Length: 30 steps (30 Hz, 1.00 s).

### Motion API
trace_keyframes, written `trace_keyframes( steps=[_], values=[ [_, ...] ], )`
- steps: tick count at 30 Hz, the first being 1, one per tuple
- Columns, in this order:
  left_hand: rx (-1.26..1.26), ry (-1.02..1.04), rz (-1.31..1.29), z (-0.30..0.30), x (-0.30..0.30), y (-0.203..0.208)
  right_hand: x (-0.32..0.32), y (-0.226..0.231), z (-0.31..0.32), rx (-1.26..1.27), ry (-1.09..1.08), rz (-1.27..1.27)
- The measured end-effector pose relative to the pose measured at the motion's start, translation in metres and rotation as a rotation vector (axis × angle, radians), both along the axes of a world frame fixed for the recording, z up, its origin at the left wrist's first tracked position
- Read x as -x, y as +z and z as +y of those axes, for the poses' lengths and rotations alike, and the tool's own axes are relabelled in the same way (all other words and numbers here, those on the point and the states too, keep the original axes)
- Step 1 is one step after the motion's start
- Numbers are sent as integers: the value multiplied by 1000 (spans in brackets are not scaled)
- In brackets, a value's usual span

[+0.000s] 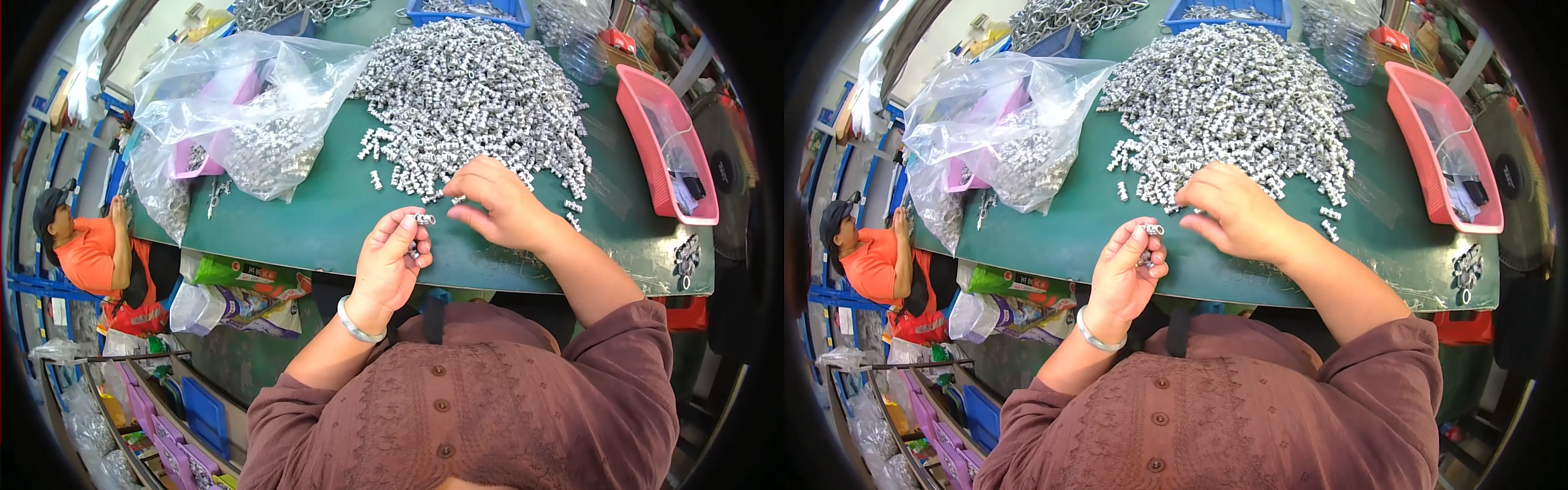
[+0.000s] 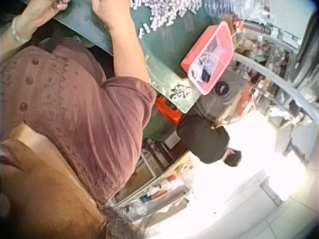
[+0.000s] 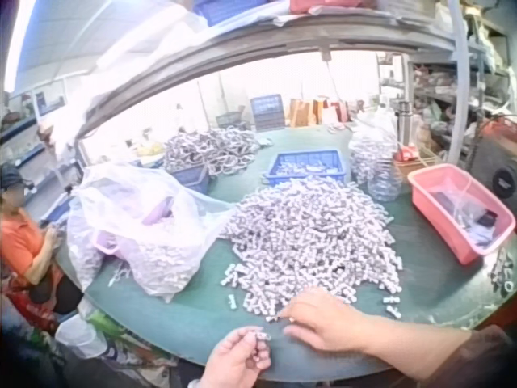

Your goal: The person picks up and joins small silver metal components by hand, handling them one at a time and placing them into a small pile. They repeatedly take parts from a large central pile and a smaller pile to the left, connecting them before setting the finished pieces aside.

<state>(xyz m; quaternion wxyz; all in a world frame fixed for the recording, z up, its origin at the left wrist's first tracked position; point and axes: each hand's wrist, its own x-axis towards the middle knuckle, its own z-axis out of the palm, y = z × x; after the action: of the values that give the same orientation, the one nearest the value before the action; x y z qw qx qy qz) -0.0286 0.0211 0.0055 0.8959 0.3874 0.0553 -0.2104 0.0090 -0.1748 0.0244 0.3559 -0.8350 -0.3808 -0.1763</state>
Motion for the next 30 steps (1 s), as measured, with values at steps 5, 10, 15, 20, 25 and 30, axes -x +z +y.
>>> trace_keyframes(
  steps=[5,10,15,20,25,30],
  values=[
    [196,-95,57,8,0,-1,-1,-5,-1,202,-152,-57],
    [385,-171,117,10,1,0,2,-6,1,307,-207,-19],
    [442,-207,112,12,1,1,2,-9,1,364,-215,-31],
    [428,-192,58,12,2,2,3,-10,3,404,-206,-58],
    [231,-25,-45,12,5,13,3,-9,6,386,-193,-46],
    [135,9,-169,15,6,15,3,-13,8,146,-171,19]
  ],
)
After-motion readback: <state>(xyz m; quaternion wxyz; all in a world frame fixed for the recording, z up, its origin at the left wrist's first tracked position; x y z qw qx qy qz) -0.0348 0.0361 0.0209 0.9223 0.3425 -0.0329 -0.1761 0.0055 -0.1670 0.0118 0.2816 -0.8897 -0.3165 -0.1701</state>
